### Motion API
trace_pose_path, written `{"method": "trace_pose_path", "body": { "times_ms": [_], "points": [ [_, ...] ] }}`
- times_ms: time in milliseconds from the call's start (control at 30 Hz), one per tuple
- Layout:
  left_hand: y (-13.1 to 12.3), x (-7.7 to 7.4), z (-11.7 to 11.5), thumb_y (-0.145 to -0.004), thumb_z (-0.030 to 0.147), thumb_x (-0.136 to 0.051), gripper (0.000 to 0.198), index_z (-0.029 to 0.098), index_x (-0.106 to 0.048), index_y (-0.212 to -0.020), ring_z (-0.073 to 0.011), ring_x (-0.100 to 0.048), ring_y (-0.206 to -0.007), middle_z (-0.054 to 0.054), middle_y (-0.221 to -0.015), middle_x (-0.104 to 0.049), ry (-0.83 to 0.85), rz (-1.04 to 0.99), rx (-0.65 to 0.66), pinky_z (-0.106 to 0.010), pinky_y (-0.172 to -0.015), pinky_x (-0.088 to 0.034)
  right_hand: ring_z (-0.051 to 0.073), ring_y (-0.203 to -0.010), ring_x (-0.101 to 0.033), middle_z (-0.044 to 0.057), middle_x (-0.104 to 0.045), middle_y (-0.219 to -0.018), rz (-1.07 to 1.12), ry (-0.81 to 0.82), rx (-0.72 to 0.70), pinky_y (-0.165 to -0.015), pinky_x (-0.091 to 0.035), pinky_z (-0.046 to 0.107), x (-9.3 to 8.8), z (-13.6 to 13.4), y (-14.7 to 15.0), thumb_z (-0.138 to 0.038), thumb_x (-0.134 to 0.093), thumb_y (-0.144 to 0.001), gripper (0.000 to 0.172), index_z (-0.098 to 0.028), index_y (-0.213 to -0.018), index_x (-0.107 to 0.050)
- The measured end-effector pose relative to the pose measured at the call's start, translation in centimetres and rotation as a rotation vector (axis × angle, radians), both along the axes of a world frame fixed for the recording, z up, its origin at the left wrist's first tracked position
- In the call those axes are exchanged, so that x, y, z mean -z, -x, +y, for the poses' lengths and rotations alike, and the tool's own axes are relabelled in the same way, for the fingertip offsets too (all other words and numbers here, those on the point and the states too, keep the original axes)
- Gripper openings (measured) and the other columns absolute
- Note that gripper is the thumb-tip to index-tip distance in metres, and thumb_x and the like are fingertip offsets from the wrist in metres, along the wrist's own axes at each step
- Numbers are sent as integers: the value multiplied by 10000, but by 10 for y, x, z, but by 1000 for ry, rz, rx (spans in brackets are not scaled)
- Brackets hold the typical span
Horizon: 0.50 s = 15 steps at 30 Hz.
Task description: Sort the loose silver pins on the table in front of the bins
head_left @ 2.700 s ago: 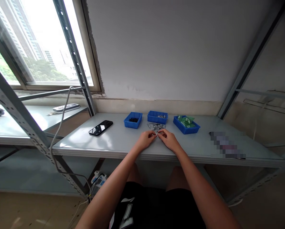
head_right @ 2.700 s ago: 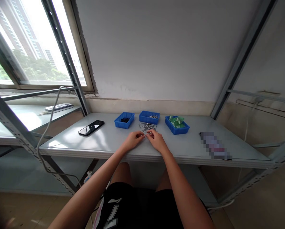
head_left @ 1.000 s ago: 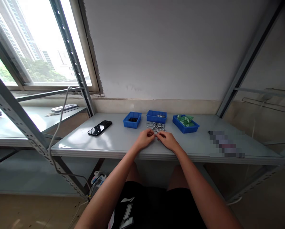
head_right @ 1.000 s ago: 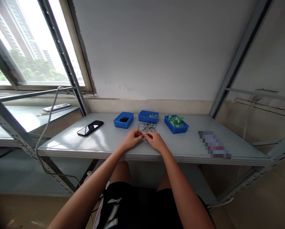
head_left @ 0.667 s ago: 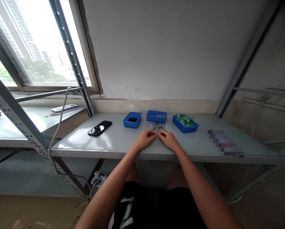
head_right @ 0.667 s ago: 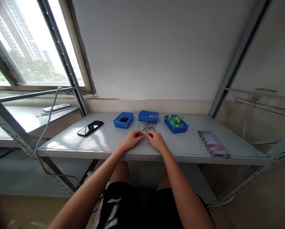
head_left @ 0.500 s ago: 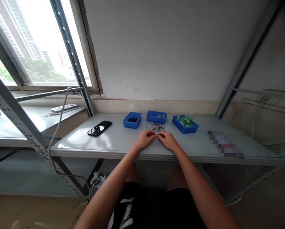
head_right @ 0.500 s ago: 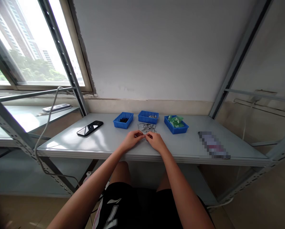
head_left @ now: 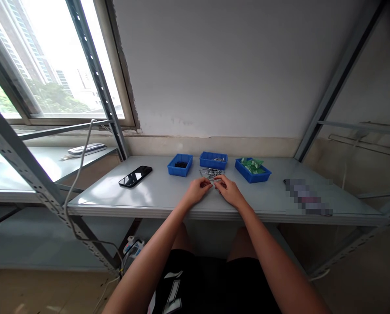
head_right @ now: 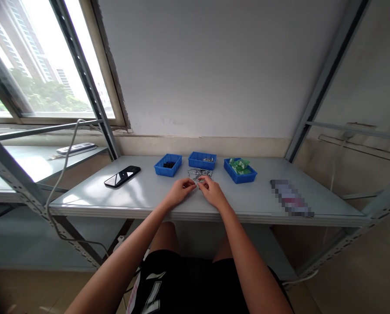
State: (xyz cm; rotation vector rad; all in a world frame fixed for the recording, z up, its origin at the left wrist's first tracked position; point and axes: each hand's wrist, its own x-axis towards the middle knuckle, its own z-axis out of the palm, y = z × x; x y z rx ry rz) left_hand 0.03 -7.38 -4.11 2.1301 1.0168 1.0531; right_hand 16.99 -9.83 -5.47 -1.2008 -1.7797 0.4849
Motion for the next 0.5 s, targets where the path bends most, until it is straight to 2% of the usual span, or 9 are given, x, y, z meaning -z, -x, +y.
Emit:
{"method": "trace_pose_path", "body": {
  "times_ms": [233, 500],
  "points": [
    [1, -2, 0, -807, 322, -539, 219, 143, -658, -847, -193, -604, -735, -60, -808, -681, -17, -12, -34, -280, -686, -457, 174, -672, -594, 23, -655, -745, -61, 8, -31, -650, -439, 290, 2, 2, -1, -338, -429, -861, 238, -210, -921, -620],
    [-1, -2, -1, -796, 304, -551, 196, 151, -663, -847, -193, -604, -743, -58, -829, -686, -29, -6, -15, -296, -716, -470, 195, -794, -604, 33, -688, -880, -139, 2, -106, -732, -427, 307, -3, -2, 1, -288, -485, -827, 201, -227, -853, -675]
  ]
}}
